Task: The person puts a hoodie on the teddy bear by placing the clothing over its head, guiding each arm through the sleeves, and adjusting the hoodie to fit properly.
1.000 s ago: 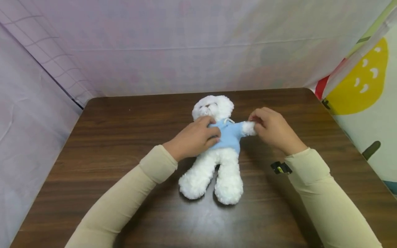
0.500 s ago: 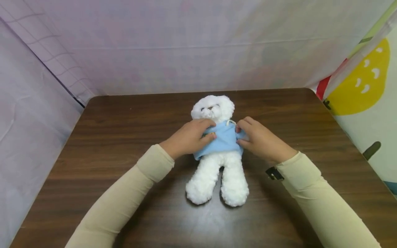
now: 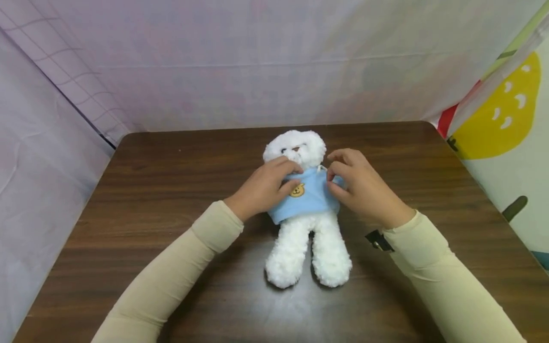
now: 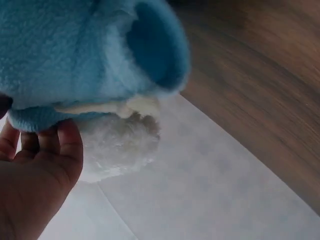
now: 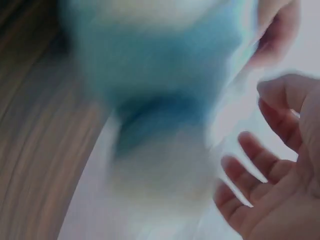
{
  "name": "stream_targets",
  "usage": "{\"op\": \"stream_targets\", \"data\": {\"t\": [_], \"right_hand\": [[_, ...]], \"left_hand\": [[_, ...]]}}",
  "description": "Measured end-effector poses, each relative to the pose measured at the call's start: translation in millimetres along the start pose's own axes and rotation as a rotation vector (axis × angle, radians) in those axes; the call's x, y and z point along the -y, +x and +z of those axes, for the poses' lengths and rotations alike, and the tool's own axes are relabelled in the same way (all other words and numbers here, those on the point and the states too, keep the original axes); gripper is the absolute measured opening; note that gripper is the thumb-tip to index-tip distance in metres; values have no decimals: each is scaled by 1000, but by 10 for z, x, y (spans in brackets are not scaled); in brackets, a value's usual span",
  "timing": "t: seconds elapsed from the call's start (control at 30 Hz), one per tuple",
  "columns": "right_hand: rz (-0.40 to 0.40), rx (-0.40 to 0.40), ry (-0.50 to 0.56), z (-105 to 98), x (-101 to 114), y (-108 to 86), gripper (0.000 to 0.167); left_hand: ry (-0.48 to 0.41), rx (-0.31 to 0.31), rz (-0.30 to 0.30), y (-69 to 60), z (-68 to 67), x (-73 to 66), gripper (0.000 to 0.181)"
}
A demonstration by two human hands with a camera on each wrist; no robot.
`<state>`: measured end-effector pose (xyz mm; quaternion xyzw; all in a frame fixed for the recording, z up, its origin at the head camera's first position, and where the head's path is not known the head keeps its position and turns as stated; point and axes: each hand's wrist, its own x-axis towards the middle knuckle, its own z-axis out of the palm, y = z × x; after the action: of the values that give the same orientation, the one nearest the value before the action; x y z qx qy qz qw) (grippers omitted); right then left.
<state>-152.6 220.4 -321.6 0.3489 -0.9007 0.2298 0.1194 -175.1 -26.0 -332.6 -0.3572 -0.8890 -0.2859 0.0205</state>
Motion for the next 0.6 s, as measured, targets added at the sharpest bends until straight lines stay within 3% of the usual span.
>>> {"op": "stream_targets", "data": {"t": [0.1,0.17,0.27,0.37,0.43,0.6], "right_hand": [[-94,-45,22,64,135,68,19],[-112,-31,28,142,158,94,18],[-73,8,-2,252,120,85,14],[-21,46,-37,311,54,47,32],[-11,61,-42,326,19,22,38],[-18,70,-27,353,-37,-6,35]], "left_hand": [[-43,9,11,3,-23,-7,28],[-75,-7,12,-11,-46,15,27],[-105,-56,9,-68,-102,81,24],[-112,-86,7,-165,-169,167,19],[-110,-53,5,-251,-211,213,20],[-6,152,20,-380,-167,234,44]]}}
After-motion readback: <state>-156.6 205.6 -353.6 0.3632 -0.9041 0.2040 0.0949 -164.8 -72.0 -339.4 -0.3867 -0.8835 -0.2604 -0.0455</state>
